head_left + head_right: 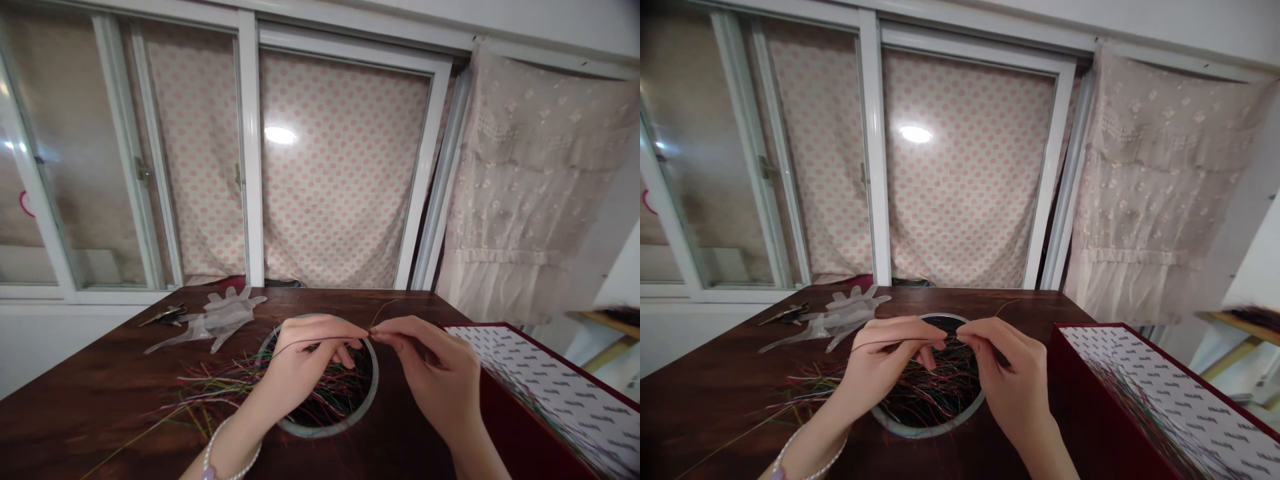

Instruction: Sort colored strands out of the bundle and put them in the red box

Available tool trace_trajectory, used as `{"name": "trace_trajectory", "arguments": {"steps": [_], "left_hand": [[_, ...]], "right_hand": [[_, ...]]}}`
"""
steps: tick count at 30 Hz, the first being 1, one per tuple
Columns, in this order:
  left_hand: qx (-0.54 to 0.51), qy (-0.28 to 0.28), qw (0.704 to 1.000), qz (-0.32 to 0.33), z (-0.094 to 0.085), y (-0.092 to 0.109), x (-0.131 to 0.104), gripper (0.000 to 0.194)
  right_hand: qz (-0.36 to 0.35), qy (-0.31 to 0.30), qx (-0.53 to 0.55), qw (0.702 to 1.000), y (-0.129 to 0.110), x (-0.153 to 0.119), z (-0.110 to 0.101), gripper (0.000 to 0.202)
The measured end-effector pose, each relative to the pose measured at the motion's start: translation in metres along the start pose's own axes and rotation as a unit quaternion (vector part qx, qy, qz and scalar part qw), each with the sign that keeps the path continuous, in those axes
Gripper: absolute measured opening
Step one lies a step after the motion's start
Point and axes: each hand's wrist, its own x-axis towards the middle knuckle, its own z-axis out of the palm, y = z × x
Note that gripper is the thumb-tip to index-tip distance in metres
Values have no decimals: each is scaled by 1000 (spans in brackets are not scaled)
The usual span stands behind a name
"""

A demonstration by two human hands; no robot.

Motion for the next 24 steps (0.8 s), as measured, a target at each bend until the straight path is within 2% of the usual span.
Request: {"name": "trace_trajectory", "arguments": {"steps": [3,5,8,11,14,16,20,24], "left_hand": [[80,-24,989,124,-8,1,0,33],[101,-43,975,192,-12,3,0,29],[93,-62,966,233,-15,7,1,17],[65,-91,971,214,-17,9,-1,20],[66,-138,975,159,-20,10,-3,29],[84,-167,976,109,-22,11,-3,32],[98,-197,975,31,-23,14,-3,34],[123,-165,978,-21,-20,15,1,23]], "right_hand": [[69,-50,66,994,-2,1,-3,19],[140,-92,134,977,-4,2,-4,14],[225,-143,233,935,-4,4,-5,6],[271,-183,294,898,-2,6,-7,6],[285,-206,300,887,-1,7,-9,4],[278,-214,262,899,-2,6,-10,4],[234,-194,130,944,-7,5,-7,12],[135,-166,33,976,-9,4,-4,17]]}}
